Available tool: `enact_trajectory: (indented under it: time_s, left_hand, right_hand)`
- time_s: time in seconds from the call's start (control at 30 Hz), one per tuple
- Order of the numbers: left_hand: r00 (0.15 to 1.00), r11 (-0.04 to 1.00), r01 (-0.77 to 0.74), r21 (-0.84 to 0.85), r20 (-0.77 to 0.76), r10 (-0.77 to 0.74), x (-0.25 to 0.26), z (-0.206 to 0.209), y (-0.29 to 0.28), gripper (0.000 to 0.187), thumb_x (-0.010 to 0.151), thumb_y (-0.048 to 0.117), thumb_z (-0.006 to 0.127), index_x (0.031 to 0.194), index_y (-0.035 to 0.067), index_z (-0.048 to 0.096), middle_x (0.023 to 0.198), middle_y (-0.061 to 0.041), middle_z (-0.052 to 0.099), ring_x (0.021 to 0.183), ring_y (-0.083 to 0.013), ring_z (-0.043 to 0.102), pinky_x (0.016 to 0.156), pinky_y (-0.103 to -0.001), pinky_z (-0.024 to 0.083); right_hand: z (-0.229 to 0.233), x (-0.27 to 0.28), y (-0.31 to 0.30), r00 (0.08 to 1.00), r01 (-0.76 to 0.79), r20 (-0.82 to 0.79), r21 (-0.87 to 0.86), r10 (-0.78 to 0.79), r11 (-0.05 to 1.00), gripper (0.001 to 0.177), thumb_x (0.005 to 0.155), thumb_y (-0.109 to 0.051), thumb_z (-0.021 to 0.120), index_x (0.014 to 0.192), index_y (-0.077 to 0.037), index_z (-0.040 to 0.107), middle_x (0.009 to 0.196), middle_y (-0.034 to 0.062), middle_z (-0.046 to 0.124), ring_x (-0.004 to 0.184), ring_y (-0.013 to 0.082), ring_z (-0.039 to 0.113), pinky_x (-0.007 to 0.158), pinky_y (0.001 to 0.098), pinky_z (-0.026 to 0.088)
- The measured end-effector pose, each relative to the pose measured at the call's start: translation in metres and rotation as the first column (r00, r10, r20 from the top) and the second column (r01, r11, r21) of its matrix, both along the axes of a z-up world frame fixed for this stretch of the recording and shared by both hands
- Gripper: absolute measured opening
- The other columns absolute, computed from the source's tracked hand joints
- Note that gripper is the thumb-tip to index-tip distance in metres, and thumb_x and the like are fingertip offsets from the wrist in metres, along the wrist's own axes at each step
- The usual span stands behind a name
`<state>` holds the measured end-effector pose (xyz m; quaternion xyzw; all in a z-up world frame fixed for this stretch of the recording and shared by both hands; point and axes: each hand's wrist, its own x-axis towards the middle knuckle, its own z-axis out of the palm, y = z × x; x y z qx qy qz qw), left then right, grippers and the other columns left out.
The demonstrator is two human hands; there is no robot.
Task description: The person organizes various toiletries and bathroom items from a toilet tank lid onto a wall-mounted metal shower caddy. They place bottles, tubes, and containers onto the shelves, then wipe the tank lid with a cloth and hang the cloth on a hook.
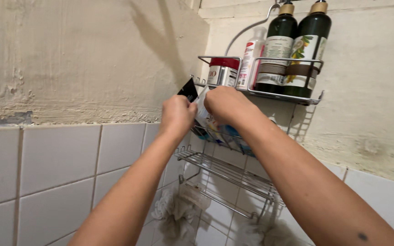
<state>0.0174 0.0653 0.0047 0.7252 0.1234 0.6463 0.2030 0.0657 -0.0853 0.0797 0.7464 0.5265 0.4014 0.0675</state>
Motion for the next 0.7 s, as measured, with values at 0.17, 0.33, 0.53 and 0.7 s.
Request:
enact_trajectory:
  time_s: [0.17, 0.33, 0.53, 0.7]
  left_hand:
    - [0.982, 0.969, 0.183, -0.167, -0.019, -0.189, -0.014, 0.002, -0.014, 0.025, 0.088, 0.019, 0.07, 0.075, -0.001, 0.074, 0.063, -0.019, 0.07, 0.06, -0.03, 0.075, 0.067, -0.041, 0.061]
    - [0.96, 0.943, 0.25, -0.22, -0.07, -0.27, -0.024, 0.004, -0.017, 0.026, 0.087, 0.02, 0.07, 0.073, -0.001, 0.075, 0.06, -0.015, 0.07, 0.058, -0.0275, 0.077, 0.065, -0.039, 0.063]
    - [0.992, 0.992, 0.09, -0.086, -0.077, -0.097, -0.022, -0.001, -0.008, 0.043, 0.081, 0.042, 0.077, 0.075, -0.001, 0.077, 0.071, -0.023, 0.07, 0.07, -0.0384, 0.072, 0.073, -0.047, 0.058]
    - [0.993, 0.993, 0.097, -0.065, -0.059, -0.101, -0.024, -0.007, -0.003, 0.047, 0.085, 0.044, 0.072, 0.075, -0.002, 0.076, 0.074, -0.026, 0.071, 0.073, -0.0392, 0.073, 0.074, -0.047, 0.058]
  right_hand:
    - [0.003, 0.013, 0.009, 0.987, -0.156, 0.03, 0.024, 0.155, 0.987, 0.015, 0.073, -0.008, 0.071, 0.083, -0.012, 0.08, 0.084, 0.0163, 0.074, 0.083, 0.0353, 0.072, 0.072, 0.0469, 0.056]
    - [0.001, 0.008, 0.015, 0.993, -0.115, 0.012, -0.035, 0.115, 0.993, 0.013, 0.071, -0.009, 0.072, 0.082, -0.012, 0.079, 0.081, 0.0153, 0.073, 0.082, 0.0355, 0.072, 0.071, 0.0465, 0.055]
    - [0.003, 0.001, -0.004, 0.984, -0.173, -0.038, 0.007, 0.173, 0.985, 0.028, 0.065, -0.002, 0.073, 0.091, -0.009, 0.077, 0.084, 0.0153, 0.074, 0.084, 0.0361, 0.071, 0.072, 0.0472, 0.055]
    - [0.007, -0.01, -0.018, 0.966, -0.236, -0.099, 0.046, 0.24, 0.971, 0.027, 0.066, -0.004, 0.074, 0.093, -0.008, 0.077, 0.086, 0.0164, 0.074, 0.082, 0.0339, 0.073, 0.073, 0.0443, 0.056]
